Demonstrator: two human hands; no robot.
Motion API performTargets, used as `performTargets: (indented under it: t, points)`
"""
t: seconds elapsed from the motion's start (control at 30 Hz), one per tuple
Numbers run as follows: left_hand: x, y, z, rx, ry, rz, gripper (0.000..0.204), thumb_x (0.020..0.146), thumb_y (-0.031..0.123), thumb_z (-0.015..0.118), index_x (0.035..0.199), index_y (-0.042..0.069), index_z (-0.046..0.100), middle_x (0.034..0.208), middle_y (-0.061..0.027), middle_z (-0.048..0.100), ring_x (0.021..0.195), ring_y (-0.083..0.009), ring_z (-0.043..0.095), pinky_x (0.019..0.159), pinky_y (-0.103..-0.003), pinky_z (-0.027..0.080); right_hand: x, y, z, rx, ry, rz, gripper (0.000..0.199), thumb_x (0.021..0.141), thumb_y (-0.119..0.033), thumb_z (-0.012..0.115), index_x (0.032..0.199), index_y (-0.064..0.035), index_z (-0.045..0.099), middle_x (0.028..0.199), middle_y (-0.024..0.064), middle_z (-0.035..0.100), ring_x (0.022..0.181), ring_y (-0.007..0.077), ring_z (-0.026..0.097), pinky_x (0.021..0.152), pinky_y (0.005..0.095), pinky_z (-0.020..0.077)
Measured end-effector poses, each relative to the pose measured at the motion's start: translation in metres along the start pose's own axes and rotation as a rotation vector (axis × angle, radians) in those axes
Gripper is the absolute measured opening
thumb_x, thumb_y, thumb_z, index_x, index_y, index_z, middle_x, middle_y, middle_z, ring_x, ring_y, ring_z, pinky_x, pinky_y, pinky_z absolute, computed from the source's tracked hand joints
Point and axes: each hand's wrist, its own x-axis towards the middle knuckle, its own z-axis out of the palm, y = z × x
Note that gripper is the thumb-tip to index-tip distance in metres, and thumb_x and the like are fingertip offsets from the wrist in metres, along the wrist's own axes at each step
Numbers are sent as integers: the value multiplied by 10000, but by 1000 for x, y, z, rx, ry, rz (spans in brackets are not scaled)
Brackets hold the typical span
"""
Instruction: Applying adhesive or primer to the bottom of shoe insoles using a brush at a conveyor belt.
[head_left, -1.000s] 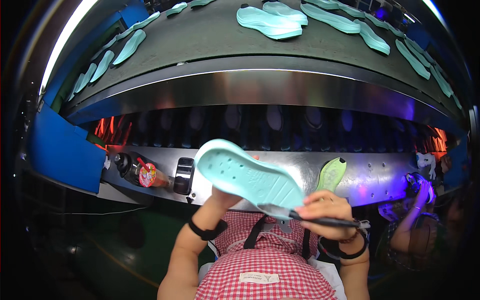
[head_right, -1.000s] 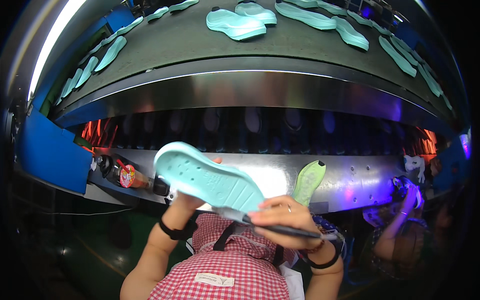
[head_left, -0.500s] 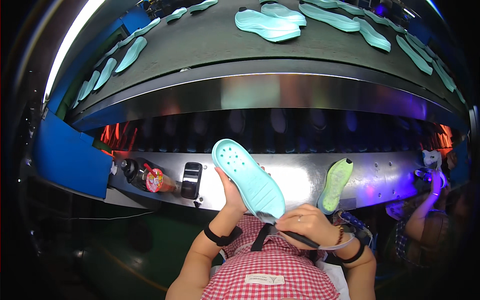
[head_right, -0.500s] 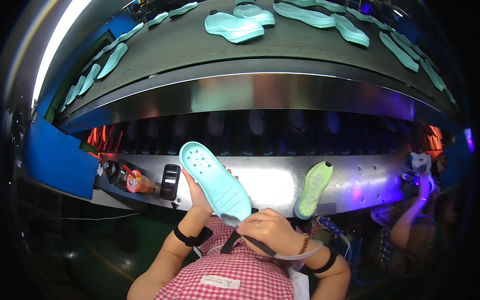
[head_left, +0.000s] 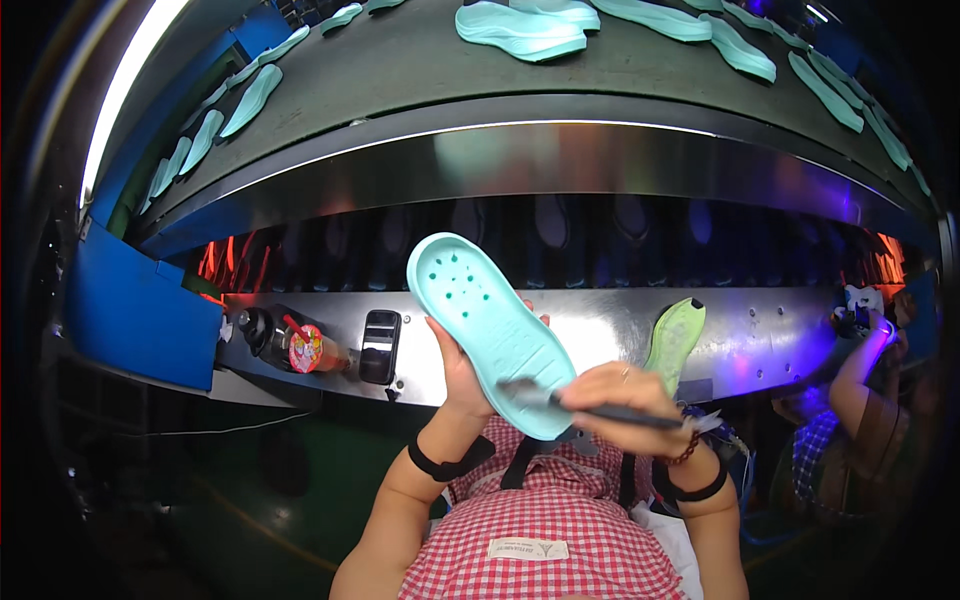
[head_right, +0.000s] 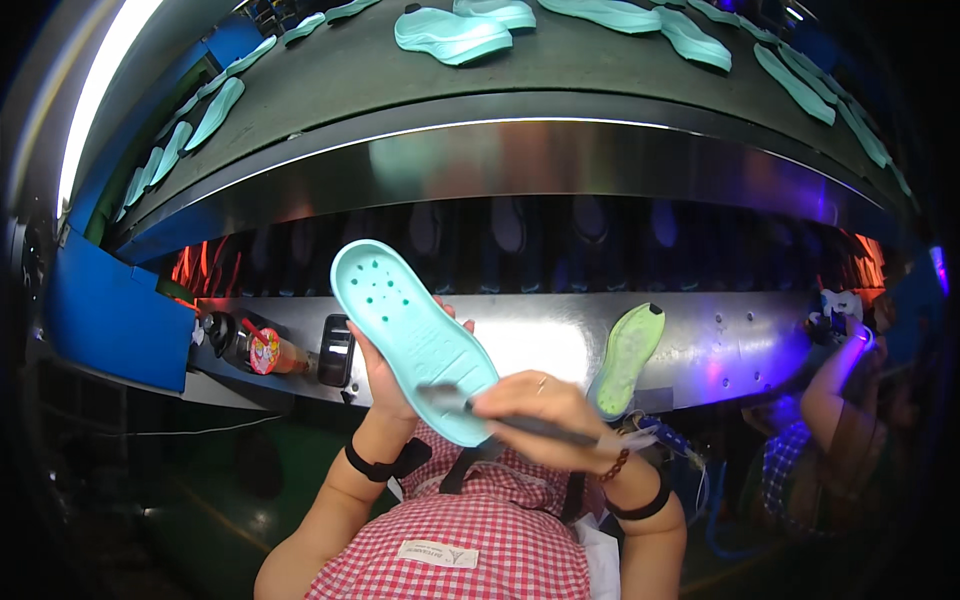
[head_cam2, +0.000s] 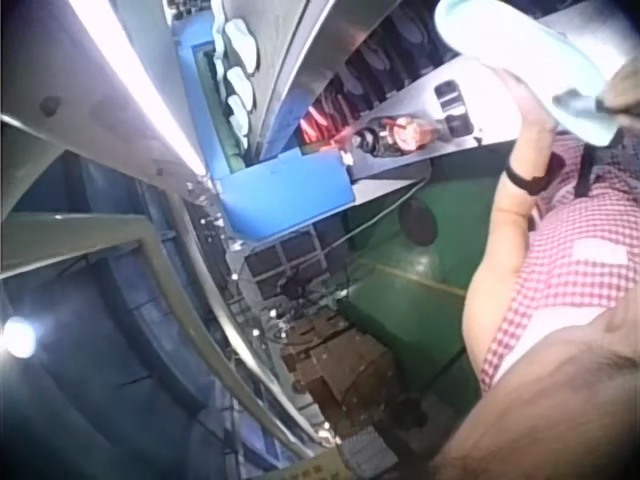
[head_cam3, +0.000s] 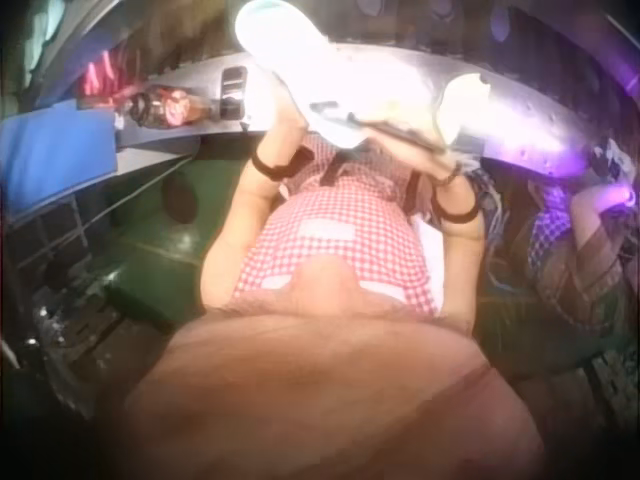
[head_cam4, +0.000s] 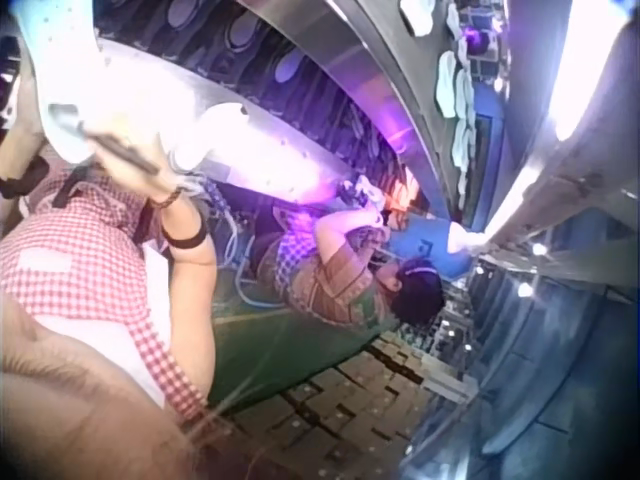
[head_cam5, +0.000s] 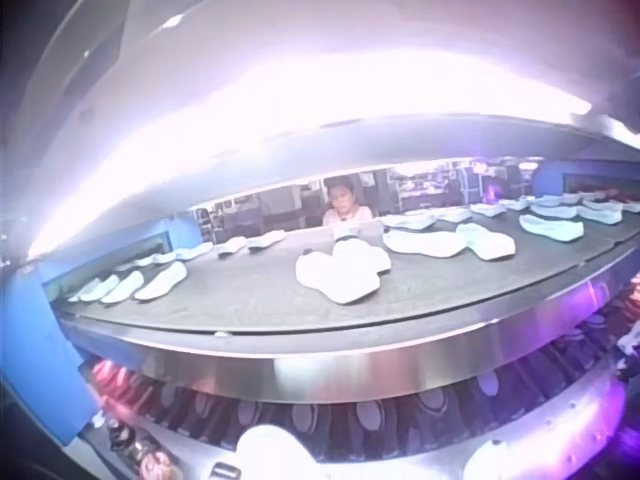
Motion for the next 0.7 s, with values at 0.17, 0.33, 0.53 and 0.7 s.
performTargets:
  t: [0.17,0.33,0.53,0.7]
  points:
    - [7,13,3,127,-105,40,817,759,719,251,1257,83,373,1158,-110,487,1079,-278,466,968,-496,329,-11,-4,-13,309,-155,26,218,689,-27,679,905,-42,654,893,92,648,882,207,596,777,315,467]
    - [15,14,3,-42,-206,-13,871,703,754,318,1235,71,409,1139,-108,515,1072,-301,480,957,-488,342,-13,1,-7,291,-138,150,236,677,1,681,909,-34,654,927,79,645,979,220,541,849,323,436]
    - [2,24,35,270,154,-80,767,804,659,283,1277,61,362,1217,-140,465,1116,-340,447,974,-500,324,-18,21,3,995,103,333,179,781,29,565,959,41,563,1034,209,567,969,255,570,866,347,458]
    - [-22,-8,31,7,36,-79,741,833,593,268,1316,30,284,1265,-177,413,1145,-349,426,979,-512,315,-12,8,29,1041,313,376,178,808,12,544,983,38,558,978,185,595,953,216,576,804,312,493]
